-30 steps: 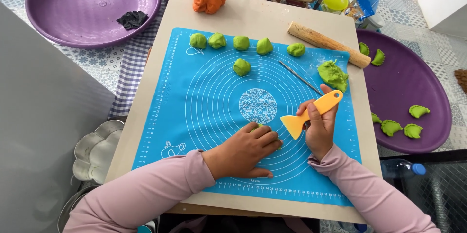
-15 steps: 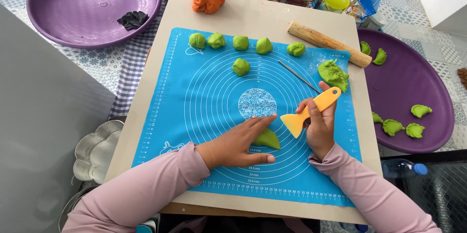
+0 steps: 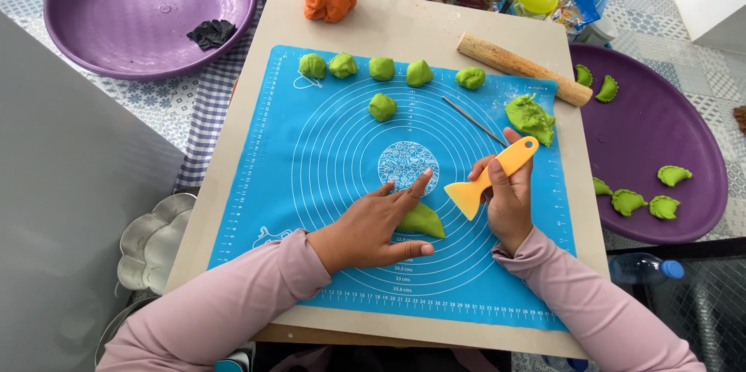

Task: Crimping the edges of green pastry dough using a plastic tool after shaping them into crescents.

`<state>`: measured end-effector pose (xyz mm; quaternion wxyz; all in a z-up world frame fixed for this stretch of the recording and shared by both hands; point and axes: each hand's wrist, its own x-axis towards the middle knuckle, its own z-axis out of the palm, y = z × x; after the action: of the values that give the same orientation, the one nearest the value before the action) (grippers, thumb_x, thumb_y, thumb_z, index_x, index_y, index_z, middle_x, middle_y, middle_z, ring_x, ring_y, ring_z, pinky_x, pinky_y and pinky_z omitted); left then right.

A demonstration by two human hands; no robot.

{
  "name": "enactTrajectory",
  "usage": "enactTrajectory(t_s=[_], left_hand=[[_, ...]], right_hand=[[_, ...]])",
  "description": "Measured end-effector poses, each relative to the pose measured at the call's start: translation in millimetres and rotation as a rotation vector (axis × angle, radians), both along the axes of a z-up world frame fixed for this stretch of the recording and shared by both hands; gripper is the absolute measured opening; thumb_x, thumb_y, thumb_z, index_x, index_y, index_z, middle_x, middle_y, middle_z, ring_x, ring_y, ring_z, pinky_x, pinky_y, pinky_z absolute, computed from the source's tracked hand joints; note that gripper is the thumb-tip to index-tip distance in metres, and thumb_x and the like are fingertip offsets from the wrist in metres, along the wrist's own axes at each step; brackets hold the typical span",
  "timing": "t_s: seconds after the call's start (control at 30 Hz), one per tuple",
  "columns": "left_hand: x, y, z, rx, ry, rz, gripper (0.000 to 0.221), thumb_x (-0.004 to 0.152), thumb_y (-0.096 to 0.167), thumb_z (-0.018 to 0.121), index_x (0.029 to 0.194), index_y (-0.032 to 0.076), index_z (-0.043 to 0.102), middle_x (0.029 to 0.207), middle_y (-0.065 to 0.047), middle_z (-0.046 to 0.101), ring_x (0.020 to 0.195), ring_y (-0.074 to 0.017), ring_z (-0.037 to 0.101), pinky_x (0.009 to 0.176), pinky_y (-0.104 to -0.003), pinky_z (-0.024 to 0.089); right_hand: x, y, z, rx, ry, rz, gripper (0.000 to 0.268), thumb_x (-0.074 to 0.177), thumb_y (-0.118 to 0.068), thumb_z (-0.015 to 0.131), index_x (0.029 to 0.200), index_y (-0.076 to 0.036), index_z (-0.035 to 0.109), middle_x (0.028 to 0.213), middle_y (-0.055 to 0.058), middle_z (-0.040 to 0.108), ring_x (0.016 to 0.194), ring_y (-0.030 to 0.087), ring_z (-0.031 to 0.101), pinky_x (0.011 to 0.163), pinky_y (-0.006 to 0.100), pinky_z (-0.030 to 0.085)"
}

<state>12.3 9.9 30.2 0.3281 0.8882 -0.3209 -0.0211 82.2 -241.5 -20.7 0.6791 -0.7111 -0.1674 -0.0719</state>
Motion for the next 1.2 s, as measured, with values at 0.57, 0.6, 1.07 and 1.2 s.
enactTrajectory(t_s=[0.57, 0.6, 1.07, 1.2], left_hand=[[9, 3, -26, -0.151, -0.023, -0.005, 0.090, 0.096, 0.062, 0.044, 0.163, 0.007, 0.020, 0.119, -0.020, 0.074, 0.114, -0.0415, 0.069, 0.120, -0.059, 0.028], [10, 3, -27, -0.182, -0.040, -0.001, 0.085, 0.097, 0.060, 0.044, 0.163, 0.009, 0.022, 0.121, -0.019, 0.074, 0.114, -0.0398, 0.069, 0.120, -0.059, 0.028], [7, 7, -25, -0.654, 0.247, 0.075, 0.093, 0.095, 0.072, 0.022, 0.162, 0.007, 0.016, 0.143, -0.033, 0.054, 0.124, -0.0533, 0.060, 0.100, -0.065, 0.051], [5, 6, -22, -0.630, 0.261, 0.093, 0.093, 0.095, 0.072, 0.021, 0.162, 0.008, 0.017, 0.144, -0.032, 0.055, 0.124, -0.0531, 0.060, 0.100, -0.065, 0.051]], right_hand=[[2, -2, 1, -0.020, 0.005, 0.021, 0.043, 0.111, -0.022, 0.036, 0.151, -0.018, 0.020, 0.078, 0.008, 0.060, 0.054, 0.012, 0.056, 0.048, 0.017, 0.045], [2, -2, 1, -0.026, 0.001, 0.016, 0.044, 0.111, -0.021, 0.036, 0.151, -0.018, 0.020, 0.077, 0.008, 0.060, 0.053, 0.012, 0.055, 0.047, 0.017, 0.044], [-20, -3, -32, -0.051, -0.449, 0.217, 0.066, 0.087, 0.000, 0.070, 0.126, -0.012, 0.018, 0.072, 0.006, 0.067, 0.043, 0.011, 0.062, 0.044, 0.020, 0.054], [-16, -5, -42, -0.096, -0.527, 0.286, 0.064, 0.086, 0.002, 0.071, 0.125, -0.014, 0.024, 0.072, 0.006, 0.066, 0.049, 0.012, 0.059, 0.050, 0.021, 0.053]])
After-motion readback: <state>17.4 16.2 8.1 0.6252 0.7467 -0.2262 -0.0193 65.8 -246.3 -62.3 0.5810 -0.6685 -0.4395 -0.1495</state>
